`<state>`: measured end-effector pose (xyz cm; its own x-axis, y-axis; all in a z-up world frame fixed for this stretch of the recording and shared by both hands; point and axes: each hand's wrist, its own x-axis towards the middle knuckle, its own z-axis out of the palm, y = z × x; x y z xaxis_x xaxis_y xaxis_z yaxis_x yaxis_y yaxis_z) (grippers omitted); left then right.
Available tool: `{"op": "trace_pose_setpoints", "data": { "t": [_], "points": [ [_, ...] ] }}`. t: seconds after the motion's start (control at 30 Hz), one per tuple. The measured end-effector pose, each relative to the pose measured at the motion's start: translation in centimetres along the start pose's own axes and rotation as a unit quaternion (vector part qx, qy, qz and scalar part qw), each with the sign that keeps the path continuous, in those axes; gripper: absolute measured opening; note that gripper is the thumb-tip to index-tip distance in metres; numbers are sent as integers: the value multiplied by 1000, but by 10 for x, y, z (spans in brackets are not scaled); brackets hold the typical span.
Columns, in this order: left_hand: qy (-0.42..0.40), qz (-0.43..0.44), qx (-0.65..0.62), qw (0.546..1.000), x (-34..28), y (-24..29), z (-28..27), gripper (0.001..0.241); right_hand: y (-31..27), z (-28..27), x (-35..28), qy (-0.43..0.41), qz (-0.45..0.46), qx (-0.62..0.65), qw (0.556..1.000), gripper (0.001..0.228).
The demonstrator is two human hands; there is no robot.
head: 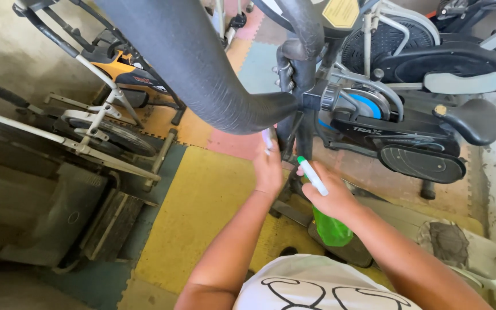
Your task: Clean and wipe down various gym machines using a spray bottle and a cloth.
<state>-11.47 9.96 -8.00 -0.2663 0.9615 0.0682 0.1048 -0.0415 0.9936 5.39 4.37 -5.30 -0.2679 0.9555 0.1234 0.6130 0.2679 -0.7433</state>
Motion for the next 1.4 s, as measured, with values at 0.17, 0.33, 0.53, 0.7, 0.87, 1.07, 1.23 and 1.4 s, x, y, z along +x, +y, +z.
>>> {"op": "trace_pose_setpoints", "data": {
  "t": [0.17, 0.33, 0.53, 0.7, 0.87, 1.07, 1.23, 1.4],
  "points": [
    [22, 200, 202, 959, -19, -65, 12, 59, 0, 0, 1, -4, 19, 54, 998, 41],
    [0, 133, 198, 971, -30, -43, -20, 38, -10, 1, 1, -20, 39, 62, 997, 42],
    [129, 4, 32, 991, -18, -26, -32, 21, -13, 0, 1, -30, 36, 82, 996, 44],
    [142, -1, 105, 984, -15, 4, -24, 35, -12, 0, 2, -26, 40, 86, 995, 45],
    [-11, 168, 86, 982, -35, -25, 7, 55, -4, 0, -1, -5, 31, 72, 997, 41],
    [-38, 179, 433, 882, -36, -89, 32, 72, -8, -4, 1, -19, 74, 43, 996, 39],
    [-87, 144, 502, 848, -18, -71, 37, 38, 0, -5, -1, -9, 69, 49, 996, 38],
    [-28, 122, 404, 906, 7, -60, 23, 39, 7, -7, -2, 1, 42, 19, 999, 36]
  ]
}}
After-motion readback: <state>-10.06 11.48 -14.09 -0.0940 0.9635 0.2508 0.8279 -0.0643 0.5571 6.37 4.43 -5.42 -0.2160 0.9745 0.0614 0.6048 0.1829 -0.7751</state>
